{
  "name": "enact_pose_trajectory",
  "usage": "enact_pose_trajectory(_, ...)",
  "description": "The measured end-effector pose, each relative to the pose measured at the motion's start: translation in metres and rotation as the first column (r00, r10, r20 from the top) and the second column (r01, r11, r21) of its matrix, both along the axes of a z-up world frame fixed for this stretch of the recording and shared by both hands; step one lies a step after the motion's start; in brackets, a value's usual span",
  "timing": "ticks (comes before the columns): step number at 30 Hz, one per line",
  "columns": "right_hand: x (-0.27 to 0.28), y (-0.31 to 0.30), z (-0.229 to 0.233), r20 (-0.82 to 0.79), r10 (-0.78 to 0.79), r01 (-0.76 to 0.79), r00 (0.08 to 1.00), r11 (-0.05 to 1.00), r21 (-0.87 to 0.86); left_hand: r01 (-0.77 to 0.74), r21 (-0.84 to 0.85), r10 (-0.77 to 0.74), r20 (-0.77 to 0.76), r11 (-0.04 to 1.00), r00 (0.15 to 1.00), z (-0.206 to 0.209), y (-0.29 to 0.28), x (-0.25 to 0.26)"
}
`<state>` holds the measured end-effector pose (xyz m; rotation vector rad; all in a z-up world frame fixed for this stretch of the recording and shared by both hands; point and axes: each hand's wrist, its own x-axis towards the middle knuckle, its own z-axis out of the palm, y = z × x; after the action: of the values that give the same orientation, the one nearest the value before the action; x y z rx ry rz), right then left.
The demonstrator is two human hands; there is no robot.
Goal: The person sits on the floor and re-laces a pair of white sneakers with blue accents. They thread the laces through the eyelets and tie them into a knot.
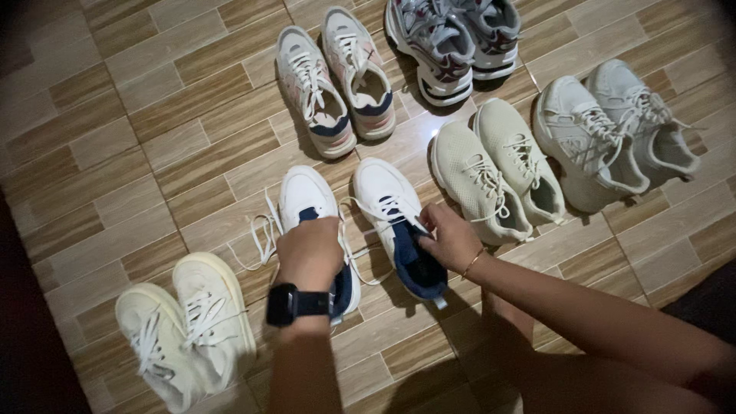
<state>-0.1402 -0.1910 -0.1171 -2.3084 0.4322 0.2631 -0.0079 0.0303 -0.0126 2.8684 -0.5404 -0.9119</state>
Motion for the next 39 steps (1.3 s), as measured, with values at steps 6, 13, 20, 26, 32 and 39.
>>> enact_pose_trajectory(6,0.01,0.012,0.026,0.095,0.029,-0.022,0.995,0.996,-0.082,-0.002,-0.458,0.271,0.522,0.889,0.809,-0.006,-0.013,-0.043)
enact_pose_trajectory(13,0.107,0.006,0.083,-0.015,0.338,-0.222,0.941,0.651,0.726,0.219,-0.65,0.303,0.591,0.728,0.748,0.022,-0.033,-0.04)
enact_pose_trajectory(20,0.124,-0.037,0.173,0.058,0.435,-0.327,0.899,0.574,0.75,-0.003,-0.78,0.534,0.426,0.626,0.73,0.031,-0.03,-0.022)
enact_pose_trajectory(26,0.123,-0.063,0.23,0.08,0.263,-0.246,0.961,0.692,0.679,-0.947,-0.286,0.497,-0.849,-0.148,0.178,-0.055,-0.065,-0.085)
enact_pose_trajectory(32,0.122,-0.061,0.229,0.113,0.224,-0.24,0.968,0.694,0.679,-0.767,-0.05,0.326,-0.921,-0.64,-0.212,-0.144,-0.13,-0.164)
enact_pose_trajectory(39,0.128,-0.063,0.241,0.084,0.096,-0.127,0.992,0.716,0.686,-0.618,0.08,0.206,-0.903,-0.782,-0.378,-0.154,-0.146,-0.133)
